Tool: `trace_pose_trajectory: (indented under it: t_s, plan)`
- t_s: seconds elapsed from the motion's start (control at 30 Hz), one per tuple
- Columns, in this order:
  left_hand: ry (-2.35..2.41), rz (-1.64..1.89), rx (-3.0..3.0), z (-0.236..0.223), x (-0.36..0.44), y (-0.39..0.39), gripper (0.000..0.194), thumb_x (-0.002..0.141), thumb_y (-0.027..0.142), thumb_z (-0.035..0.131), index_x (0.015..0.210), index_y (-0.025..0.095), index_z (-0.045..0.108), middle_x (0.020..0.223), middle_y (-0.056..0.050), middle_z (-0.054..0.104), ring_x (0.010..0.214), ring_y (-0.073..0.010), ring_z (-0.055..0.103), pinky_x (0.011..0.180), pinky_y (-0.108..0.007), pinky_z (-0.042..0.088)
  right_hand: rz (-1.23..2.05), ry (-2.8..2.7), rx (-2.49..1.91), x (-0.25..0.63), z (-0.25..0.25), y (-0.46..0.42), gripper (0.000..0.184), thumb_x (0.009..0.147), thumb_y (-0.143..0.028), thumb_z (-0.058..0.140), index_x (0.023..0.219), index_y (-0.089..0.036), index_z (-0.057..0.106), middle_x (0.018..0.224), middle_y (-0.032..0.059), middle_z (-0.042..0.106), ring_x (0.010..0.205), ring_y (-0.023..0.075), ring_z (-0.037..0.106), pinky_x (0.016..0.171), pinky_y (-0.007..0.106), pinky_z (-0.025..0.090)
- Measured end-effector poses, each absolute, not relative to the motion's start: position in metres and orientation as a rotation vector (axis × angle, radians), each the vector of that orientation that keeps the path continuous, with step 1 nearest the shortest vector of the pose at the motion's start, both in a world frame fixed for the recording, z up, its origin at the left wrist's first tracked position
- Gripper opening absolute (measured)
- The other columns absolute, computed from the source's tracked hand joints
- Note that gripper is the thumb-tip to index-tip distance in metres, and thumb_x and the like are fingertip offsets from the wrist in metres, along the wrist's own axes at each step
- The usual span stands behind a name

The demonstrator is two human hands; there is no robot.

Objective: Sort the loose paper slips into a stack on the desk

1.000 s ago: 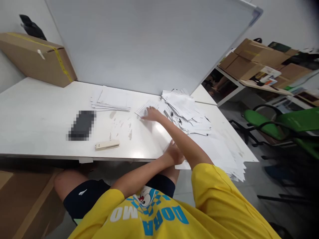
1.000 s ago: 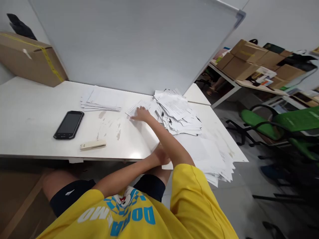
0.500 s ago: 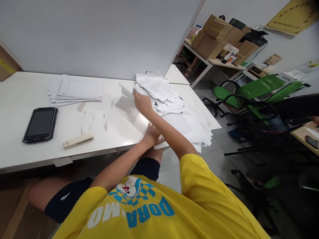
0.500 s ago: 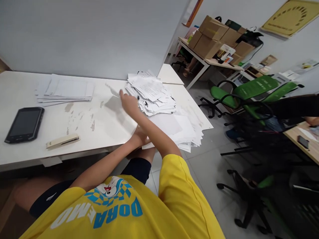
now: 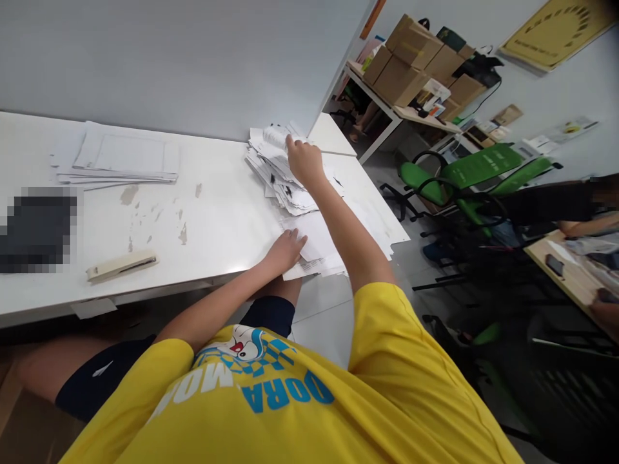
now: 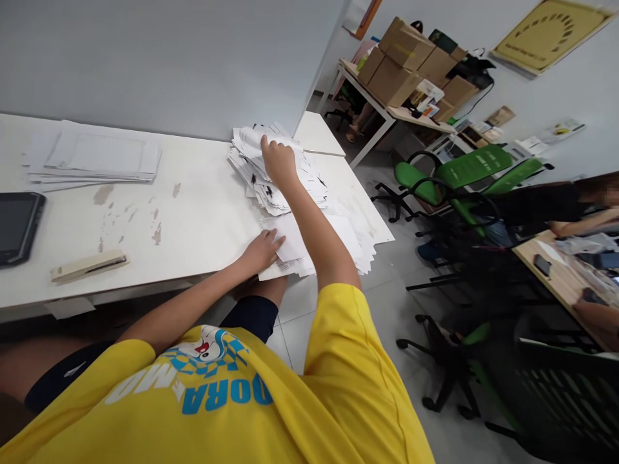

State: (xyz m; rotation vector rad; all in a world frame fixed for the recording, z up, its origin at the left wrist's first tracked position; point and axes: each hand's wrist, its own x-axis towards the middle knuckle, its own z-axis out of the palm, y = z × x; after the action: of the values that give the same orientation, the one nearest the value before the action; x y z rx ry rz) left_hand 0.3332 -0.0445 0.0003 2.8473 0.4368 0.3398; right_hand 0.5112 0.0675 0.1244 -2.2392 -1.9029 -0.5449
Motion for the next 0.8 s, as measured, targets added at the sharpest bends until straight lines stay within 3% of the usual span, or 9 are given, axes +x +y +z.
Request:
trace_pose_trajectory:
  t_s: [0.07,0.13,0.23,0.37,0.5,0.6,0.7,0.8]
  plan:
    - [0.433,0.327,2.851,0.003,0.335,-0.042,0.052,0.092,0.02,0.049,0.142,0.01,0.049,0.145,-0.022,0.05,0.124,-0.0335,0.051,0.101,-0.044,0.043,-0.281,-1.907,-2.448,0.511,0.116,0.067,0.055,0.096,-0.023,0.036,0.146,-0.001,0.039,0.123,0.0256,0.064,0.114,0.0359,0.06,0.095,0.053,0.048]
    - [0.417,0.335,2.851,0.004,0.335,-0.038,0.05,0.091,0.02,0.049,0.14,0.008,0.052,0.143,-0.022,0.051,0.12,-0.034,0.051,0.096,-0.045,0.045,-0.1,-1.887,-2.497,0.512,0.113,0.058,0.061,0.095,-0.03,0.042,0.149,-0.003,0.037,0.141,0.0267,0.055,0.124,0.0384,0.055,0.099,0.053,0.047]
    - [0.384,0.373,2.849,0.005,0.332,-0.035,0.042,0.092,0.02,0.049,0.131,0.008,0.059,0.137,-0.021,0.057,0.114,-0.0333,0.054,0.09,-0.045,0.046,-0.077,-1.821,-2.326,0.513,0.113,0.025,0.064,0.098,-0.04,0.04,0.153,-0.008,0.034,0.158,0.0204,0.038,0.14,0.0359,0.043,0.109,0.053,0.042]
    - [0.285,0.588,2.838,0.002,0.323,-0.038,0.031,0.095,0.017,0.044,0.116,0.013,0.067,0.123,-0.016,0.066,0.111,-0.0303,0.056,0.086,-0.042,0.045,0.014,-1.713,-2.133,0.505,0.108,-0.057,0.062,0.1,-0.052,0.037,0.15,-0.016,0.042,0.154,0.0144,0.047,0.142,0.0294,0.044,0.116,0.05,0.038]
    - [0.222,0.907,2.719,0.001,0.309,-0.038,0.033,0.097,0.017,0.041,0.121,0.015,0.065,0.113,-0.013,0.072,0.105,-0.0261,0.061,0.079,-0.039,0.044,0.123,-1.799,-2.008,0.477,0.091,-0.154,0.057,0.097,-0.06,0.043,0.141,-0.025,0.054,0.151,0.0096,0.051,0.143,0.0276,0.045,0.113,0.05,0.043]
    - [0.166,1.086,2.596,0.005,0.298,-0.033,0.034,0.098,0.019,0.04,0.122,0.016,0.065,0.106,-0.01,0.075,0.097,-0.023,0.064,0.077,-0.037,0.044,-0.245,-1.81,-1.896,0.457,0.071,-0.203,0.054,0.095,-0.054,0.053,0.141,-0.026,0.053,0.141,0.011,0.061,0.136,0.0284,0.053,0.115,0.053,0.039]
    - [0.209,1.255,2.449,0.017,0.282,-0.028,0.03,0.098,0.025,0.043,0.112,0.019,0.069,0.098,-0.008,0.076,0.092,-0.0217,0.066,0.079,-0.036,0.044,-0.742,-1.512,-1.813,0.451,0.049,-0.222,0.045,0.1,-0.046,0.046,0.137,-0.023,0.054,0.124,0.0139,0.069,0.124,0.0293,0.061,0.111,0.057,0.041]
    - [0.66,1.371,2.157,0.033,0.255,-0.024,0.03,0.099,0.031,0.042,0.099,0.018,0.069,0.09,-0.007,0.074,0.086,-0.0197,0.066,0.081,-0.034,0.046,-0.714,-1.265,-1.988,0.457,0.031,-0.218,0.051,0.101,-0.048,0.038,0.143,-0.02,0.047,0.134,0.0179,0.062,0.132,0.0301,0.055,0.108,0.055,0.044]
